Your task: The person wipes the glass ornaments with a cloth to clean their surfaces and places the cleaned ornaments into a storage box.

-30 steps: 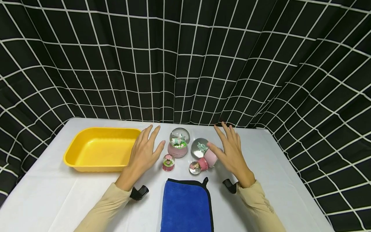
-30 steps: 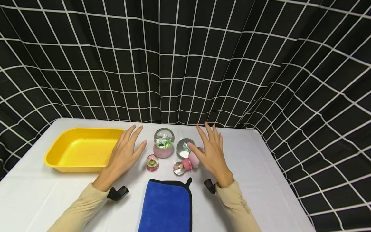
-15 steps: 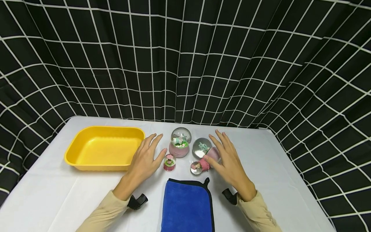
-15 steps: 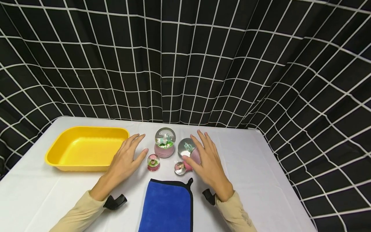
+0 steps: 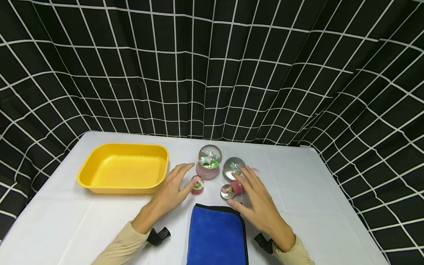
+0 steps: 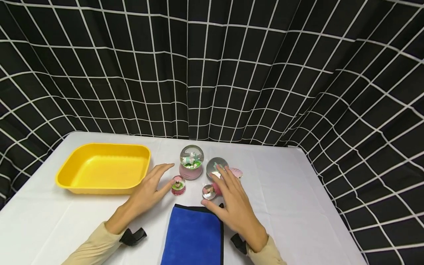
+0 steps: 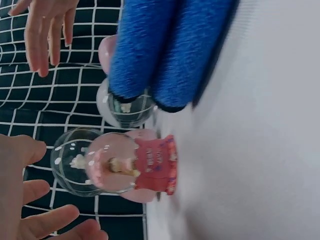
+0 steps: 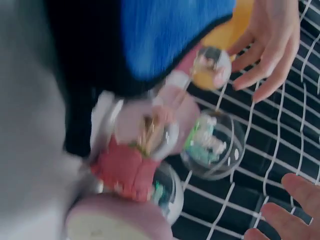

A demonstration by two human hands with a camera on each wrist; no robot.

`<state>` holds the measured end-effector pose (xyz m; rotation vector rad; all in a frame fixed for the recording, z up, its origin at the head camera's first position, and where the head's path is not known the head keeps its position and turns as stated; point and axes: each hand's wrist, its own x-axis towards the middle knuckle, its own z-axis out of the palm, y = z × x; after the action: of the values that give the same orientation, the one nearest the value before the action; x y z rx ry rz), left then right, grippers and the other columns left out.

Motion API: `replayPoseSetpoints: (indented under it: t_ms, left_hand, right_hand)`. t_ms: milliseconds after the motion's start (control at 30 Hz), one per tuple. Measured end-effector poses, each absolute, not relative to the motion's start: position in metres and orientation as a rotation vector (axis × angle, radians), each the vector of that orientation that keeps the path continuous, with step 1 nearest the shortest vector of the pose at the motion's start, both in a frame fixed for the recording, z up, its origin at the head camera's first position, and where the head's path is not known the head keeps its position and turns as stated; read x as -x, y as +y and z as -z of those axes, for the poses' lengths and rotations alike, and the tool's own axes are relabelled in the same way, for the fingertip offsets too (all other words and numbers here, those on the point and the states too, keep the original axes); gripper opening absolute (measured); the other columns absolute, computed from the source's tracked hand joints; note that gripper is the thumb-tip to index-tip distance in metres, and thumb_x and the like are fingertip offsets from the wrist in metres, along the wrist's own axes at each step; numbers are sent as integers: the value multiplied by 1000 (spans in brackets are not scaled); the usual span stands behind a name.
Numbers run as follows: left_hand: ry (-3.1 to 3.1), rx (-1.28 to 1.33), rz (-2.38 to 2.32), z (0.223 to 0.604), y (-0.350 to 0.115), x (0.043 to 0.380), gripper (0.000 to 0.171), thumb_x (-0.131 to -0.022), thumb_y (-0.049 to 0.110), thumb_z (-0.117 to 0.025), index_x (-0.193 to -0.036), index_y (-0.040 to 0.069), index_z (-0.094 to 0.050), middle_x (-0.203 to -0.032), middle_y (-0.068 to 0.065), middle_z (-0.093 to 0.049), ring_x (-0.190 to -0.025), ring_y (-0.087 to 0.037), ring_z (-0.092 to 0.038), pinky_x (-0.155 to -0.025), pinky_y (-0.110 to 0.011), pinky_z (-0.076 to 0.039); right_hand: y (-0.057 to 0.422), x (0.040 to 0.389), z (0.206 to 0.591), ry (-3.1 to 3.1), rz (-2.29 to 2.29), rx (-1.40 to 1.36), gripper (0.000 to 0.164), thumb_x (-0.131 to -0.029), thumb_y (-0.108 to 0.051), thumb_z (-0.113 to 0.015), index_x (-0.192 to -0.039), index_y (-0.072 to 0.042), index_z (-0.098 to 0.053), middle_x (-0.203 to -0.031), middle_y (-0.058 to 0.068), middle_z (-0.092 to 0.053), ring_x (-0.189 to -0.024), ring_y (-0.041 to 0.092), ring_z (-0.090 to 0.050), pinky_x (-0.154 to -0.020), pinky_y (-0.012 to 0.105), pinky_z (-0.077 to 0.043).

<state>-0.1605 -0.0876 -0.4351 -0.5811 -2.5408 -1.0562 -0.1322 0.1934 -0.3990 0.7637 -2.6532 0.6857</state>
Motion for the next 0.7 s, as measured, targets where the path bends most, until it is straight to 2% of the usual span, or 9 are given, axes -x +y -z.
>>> replayPoseSetpoints:
  t_ms: [267, 467, 700]
  left_hand:
    - [-2604, 600, 1167, 447, -88, 163, 54, -94, 31, -68, -140, 8, -52, -137, -9, -58, -129, -26, -56, -108, -46, -46]
    - [-2620, 612, 1275, 452, -89, 164, 55, -92, 27, -70, -140, 7, -52, -131, -13, -62, -115, -27, -62, -98, -47, -52]
    - [-2670, 566, 1357, 455, -87, 167, 58, -89, 31, -74, -139, 11, -53, -126, -3, -63, -103, -19, -61, -93, -40, -51]
  right_hand:
    - [179, 121, 408, -2696, -698, -829, 69, -86, -50, -71, -145, -23, -49, -160, 2, -35, -149, 31, -30, -114, 57, -35]
    - [173, 115, 412, -2743, -741, -884, 68, -87, -54, -69, -146, -27, -47, -159, -2, -36, -148, 28, -33, -112, 56, -39]
    - [169, 113, 415, -2819, -748, -949, 68, -87, -58, -66, -145, -30, -48, -154, -4, -43, -143, 23, -41, -109, 52, -44]
